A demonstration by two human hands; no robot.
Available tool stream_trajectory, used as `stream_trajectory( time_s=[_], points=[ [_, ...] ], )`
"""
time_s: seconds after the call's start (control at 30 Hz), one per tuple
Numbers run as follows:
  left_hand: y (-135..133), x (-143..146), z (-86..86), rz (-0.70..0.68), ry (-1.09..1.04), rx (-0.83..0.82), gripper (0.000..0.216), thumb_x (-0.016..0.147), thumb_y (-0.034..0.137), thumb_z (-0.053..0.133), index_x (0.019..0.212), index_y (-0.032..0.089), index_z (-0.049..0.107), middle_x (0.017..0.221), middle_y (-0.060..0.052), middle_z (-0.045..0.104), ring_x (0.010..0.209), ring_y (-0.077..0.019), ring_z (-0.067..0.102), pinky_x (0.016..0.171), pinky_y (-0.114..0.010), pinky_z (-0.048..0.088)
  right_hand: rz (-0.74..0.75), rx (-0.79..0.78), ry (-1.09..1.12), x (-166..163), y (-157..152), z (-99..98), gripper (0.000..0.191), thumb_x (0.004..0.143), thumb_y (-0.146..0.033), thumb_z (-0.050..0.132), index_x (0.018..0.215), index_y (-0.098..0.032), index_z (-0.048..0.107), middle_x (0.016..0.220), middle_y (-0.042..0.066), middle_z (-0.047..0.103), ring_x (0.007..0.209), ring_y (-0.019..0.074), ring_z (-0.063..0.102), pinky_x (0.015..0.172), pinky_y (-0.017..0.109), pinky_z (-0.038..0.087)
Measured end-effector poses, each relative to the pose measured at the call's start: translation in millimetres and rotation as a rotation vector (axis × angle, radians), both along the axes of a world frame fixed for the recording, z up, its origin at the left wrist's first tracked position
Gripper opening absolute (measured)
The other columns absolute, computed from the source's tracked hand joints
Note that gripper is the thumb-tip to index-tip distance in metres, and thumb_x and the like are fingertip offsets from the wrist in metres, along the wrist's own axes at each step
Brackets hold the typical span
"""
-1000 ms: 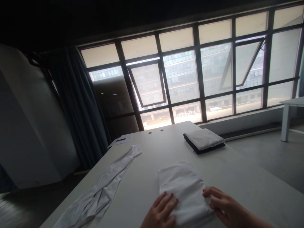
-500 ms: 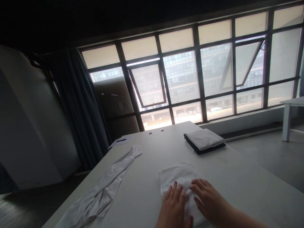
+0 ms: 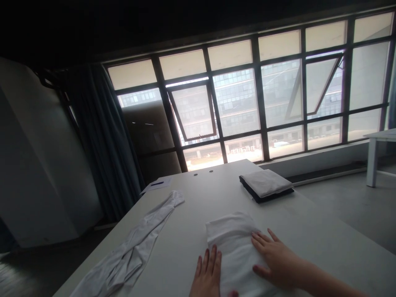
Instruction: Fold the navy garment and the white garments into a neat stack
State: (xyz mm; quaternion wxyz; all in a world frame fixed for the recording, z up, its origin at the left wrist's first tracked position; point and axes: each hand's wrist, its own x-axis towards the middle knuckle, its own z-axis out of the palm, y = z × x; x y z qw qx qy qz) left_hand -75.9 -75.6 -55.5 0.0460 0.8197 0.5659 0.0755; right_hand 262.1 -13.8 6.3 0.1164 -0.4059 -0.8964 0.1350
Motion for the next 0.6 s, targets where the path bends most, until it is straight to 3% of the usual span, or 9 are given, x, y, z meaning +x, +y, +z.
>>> stream_trajectory(
  time_s=[0.13, 0.2, 0.37, 0.47, 0.53, 0.6],
  points=[
    [3.4, -1.5, -5.1, -0.024, 0.026, 0.054, 0.104, 0.085, 0.082, 0.059, 0.165, 0.025, 0.027, 0.168, -0.016, 0.024, 0.154, -0.0451, 0.027, 0.122, -0.064, 0.033, 0.018, 0.064, 0.079, -53.6, 10.2, 12.7, 0.074, 0.102, -0.056, 0.047, 0.164, -0.019, 0.034, 0.171, 0.015, 0.022, 0.159, 0.0387, 0.018, 0.128, 0.064, 0.014],
    [6.4, -5.0, -10.1, -0.046, 0.04, 0.044, 0.097, 0.09, 0.077, 0.057, 0.165, 0.024, 0.025, 0.168, -0.015, 0.023, 0.155, -0.0422, 0.027, 0.123, -0.06, 0.034, 0.08, 0.02, 0.08, -71.8, 19.3, 13.6, 0.074, 0.103, -0.058, 0.044, 0.164, -0.019, 0.032, 0.171, 0.014, 0.024, 0.159, 0.0362, 0.018, 0.129, 0.061, 0.012],
    [8.9, -9.5, -14.6, -0.006, 0.067, -0.004, 0.07, 0.105, 0.055, 0.043, 0.165, 0.025, 0.027, 0.169, -0.011, 0.023, 0.157, -0.0372, 0.026, 0.125, -0.059, 0.03, 0.042, -0.018, 0.038, -56.2, 54.6, 3.3, 0.083, 0.101, -0.071, 0.036, 0.165, -0.02, 0.03, 0.171, 0.013, 0.022, 0.16, 0.035, 0.015, 0.129, 0.06, 0.007],
    [4.4, -0.8, 7.8, 0.019, 0.068, -0.068, 0.064, 0.105, 0.048, 0.041, 0.163, 0.022, 0.034, 0.169, -0.014, 0.026, 0.157, -0.039, 0.026, 0.125, -0.062, 0.028, -0.11, -0.022, -0.011, -36.3, 72.0, -5.0, 0.085, 0.1, -0.076, 0.028, 0.165, -0.021, 0.028, 0.172, 0.012, 0.021, 0.16, 0.0376, 0.014, 0.127, 0.063, 0.008],
    [1.5, 11.6, 34.2, 0.033, 0.06, -0.109, 0.062, 0.104, 0.046, 0.041, 0.16, 0.02, 0.042, 0.168, -0.016, 0.032, 0.157, -0.0391, 0.026, 0.126, -0.062, 0.025, -0.162, -0.031, -0.038, -31.3, 77.1, -9.5, 0.089, 0.099, -0.079, 0.025, 0.165, -0.02, 0.028, 0.173, 0.01, 0.02, 0.159, 0.0396, 0.015, 0.128, 0.06, 0.011],
    [3.0, 30.1, 62.7, 0.002, 0.029, -0.094, 0.07, 0.096, 0.052, 0.052, 0.157, 0.018, 0.047, 0.166, -0.017, 0.038, 0.157, -0.039, 0.027, 0.127, -0.059, 0.023, -0.173, -0.02, -0.041, -31.9, 77.9, -12.8, 0.089, 0.098, -0.079, 0.026, 0.165, -0.02, 0.029, 0.173, 0.009, 0.021, 0.159, 0.041, 0.014, 0.128, 0.059, 0.011]
  ],
)
